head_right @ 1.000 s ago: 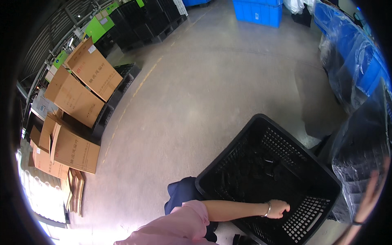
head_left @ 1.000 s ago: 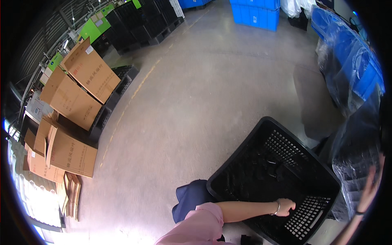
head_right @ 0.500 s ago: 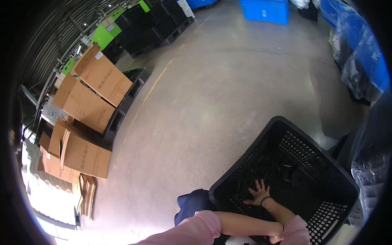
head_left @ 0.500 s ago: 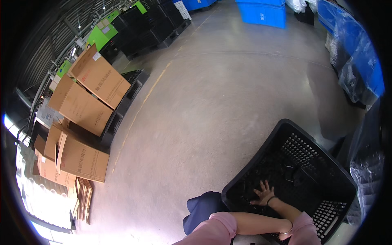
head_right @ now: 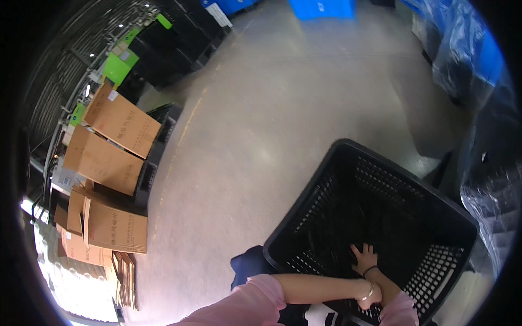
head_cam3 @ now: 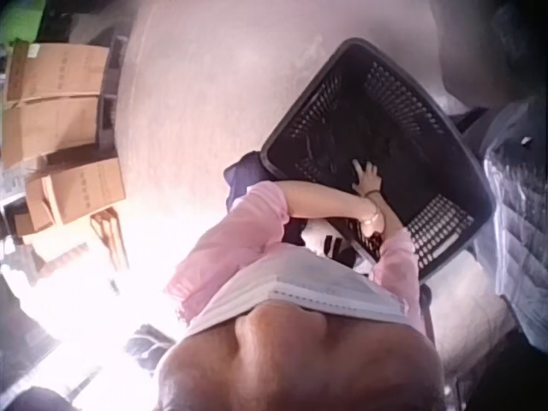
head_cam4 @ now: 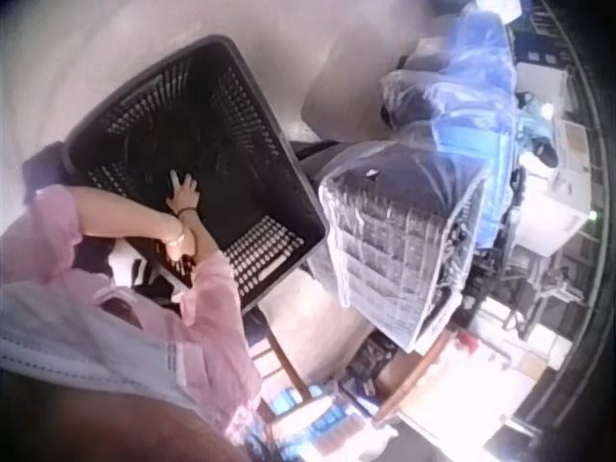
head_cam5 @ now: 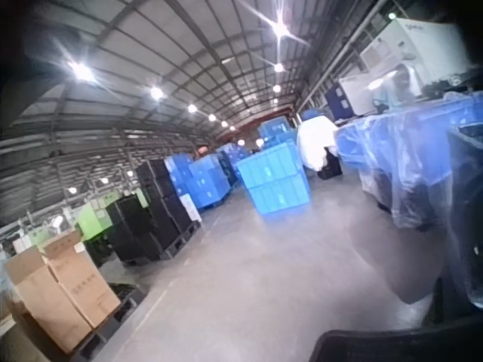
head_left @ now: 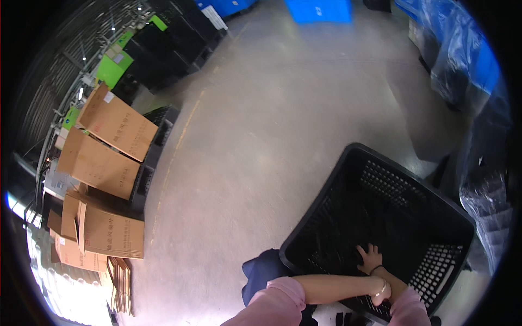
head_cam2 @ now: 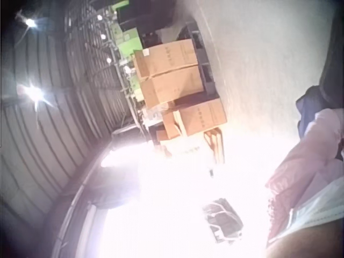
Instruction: Sort small black plastic components by type or orientation into baskets.
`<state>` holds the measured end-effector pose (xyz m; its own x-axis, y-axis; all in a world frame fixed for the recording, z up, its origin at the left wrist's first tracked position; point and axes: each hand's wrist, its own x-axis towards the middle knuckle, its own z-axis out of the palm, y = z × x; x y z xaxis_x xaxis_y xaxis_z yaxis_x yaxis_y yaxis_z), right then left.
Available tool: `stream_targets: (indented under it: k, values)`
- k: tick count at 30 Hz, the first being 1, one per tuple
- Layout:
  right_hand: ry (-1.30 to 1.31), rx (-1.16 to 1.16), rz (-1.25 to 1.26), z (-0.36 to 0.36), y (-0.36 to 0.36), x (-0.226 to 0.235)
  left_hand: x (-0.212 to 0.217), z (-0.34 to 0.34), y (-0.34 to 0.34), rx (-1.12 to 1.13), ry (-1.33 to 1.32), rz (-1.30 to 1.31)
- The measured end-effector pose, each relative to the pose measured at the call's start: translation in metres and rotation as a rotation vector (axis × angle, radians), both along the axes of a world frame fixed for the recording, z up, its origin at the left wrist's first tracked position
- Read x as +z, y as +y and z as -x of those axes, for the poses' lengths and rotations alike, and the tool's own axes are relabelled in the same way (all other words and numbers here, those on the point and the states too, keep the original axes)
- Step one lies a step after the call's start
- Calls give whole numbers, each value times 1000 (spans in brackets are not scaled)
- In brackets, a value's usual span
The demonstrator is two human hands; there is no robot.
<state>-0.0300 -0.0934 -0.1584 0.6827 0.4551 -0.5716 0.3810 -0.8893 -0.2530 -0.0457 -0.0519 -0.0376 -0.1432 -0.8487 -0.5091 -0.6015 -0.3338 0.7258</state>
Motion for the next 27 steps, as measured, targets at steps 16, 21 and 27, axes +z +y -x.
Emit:
stream_targets:
  k: [16,21,27]
  values:
    - [737,-1010,-455,25,-62,10,-7,-43,36,1316,77,367]
    - [503,-1231,-715,9,-81,96,-61,-56,41,1599,-34,290]
    - [-250,-659,-698,-2,-53,194,31,-61,44,1398,1423,401]
